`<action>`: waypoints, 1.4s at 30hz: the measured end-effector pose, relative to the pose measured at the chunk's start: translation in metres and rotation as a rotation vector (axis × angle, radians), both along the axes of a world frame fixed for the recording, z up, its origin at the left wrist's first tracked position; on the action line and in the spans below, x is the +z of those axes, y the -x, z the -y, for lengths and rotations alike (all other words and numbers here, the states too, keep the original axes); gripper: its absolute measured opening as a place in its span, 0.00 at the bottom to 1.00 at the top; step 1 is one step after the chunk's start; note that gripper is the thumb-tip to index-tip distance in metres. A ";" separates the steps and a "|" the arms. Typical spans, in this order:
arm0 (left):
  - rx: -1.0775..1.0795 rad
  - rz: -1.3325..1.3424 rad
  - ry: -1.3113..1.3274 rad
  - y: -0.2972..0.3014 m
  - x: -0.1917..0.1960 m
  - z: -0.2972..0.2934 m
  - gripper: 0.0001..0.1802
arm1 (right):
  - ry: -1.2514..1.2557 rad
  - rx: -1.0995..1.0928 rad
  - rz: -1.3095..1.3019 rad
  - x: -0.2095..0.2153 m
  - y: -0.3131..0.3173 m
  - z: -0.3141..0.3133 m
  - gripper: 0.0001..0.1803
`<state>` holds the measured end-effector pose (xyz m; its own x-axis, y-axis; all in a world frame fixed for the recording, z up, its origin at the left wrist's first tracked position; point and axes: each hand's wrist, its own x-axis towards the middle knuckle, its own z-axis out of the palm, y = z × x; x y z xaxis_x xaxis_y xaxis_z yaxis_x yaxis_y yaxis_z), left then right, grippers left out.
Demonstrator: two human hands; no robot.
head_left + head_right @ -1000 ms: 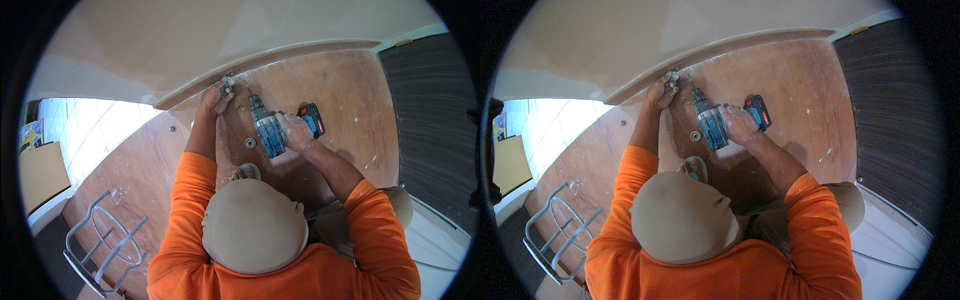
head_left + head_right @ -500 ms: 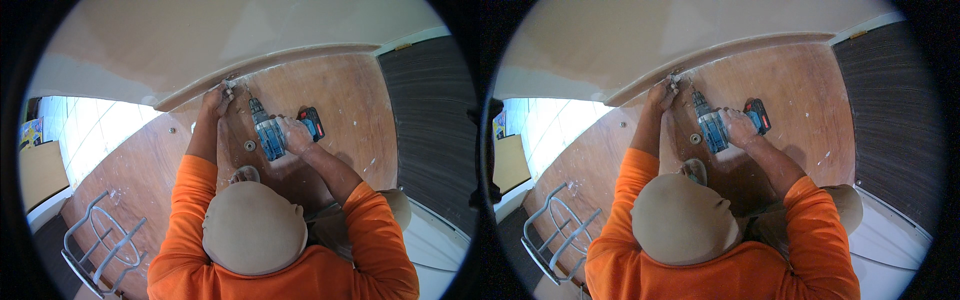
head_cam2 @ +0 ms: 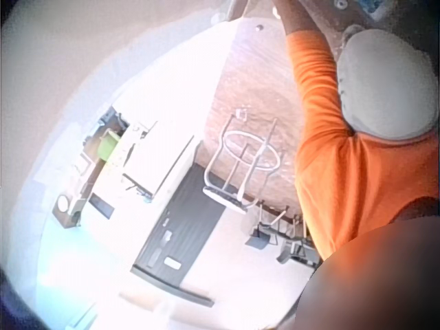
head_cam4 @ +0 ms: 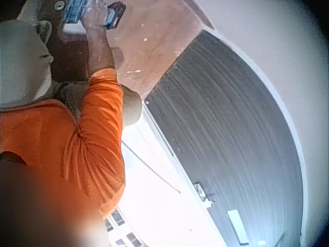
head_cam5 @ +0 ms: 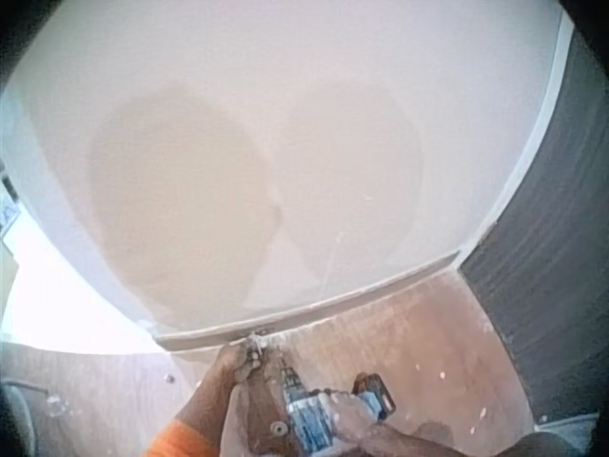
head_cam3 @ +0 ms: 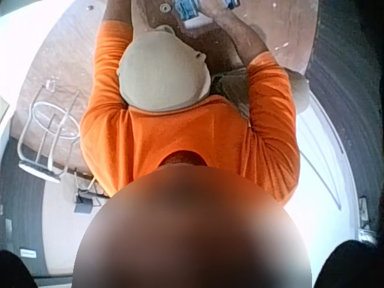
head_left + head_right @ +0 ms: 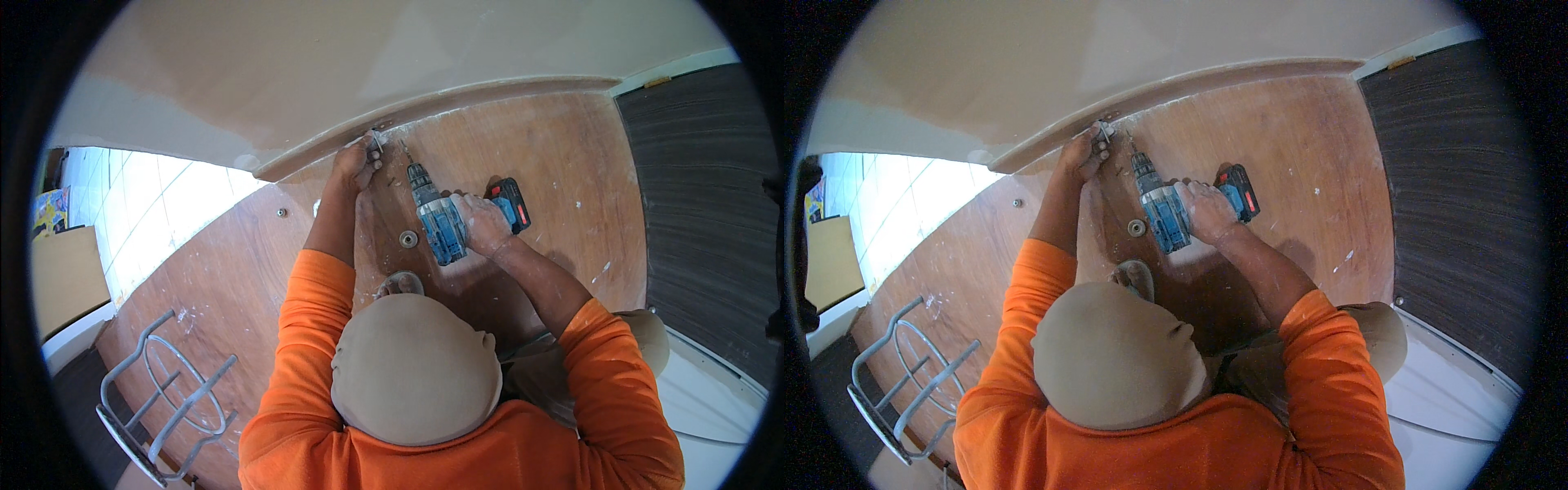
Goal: The person installs a door hinge by hand-tightening a bolt into the door frame, then uses a cordless drill to drive a screw into the frame. The person is sitting on the floor during the task.
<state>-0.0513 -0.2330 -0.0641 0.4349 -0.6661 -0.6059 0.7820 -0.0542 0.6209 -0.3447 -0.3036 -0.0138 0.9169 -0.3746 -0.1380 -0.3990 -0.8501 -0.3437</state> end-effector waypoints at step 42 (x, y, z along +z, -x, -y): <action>0.189 -0.327 0.055 0.006 -0.032 0.011 0.04 | -0.086 -0.020 -0.175 -0.003 -0.001 0.004 0.32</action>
<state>-0.0571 -0.2442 -0.0960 0.3431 -0.6279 -0.6986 0.9323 0.1367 0.3350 -0.3439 -0.3073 -0.0173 0.8687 -0.3721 -0.3271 -0.4754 -0.8118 -0.3391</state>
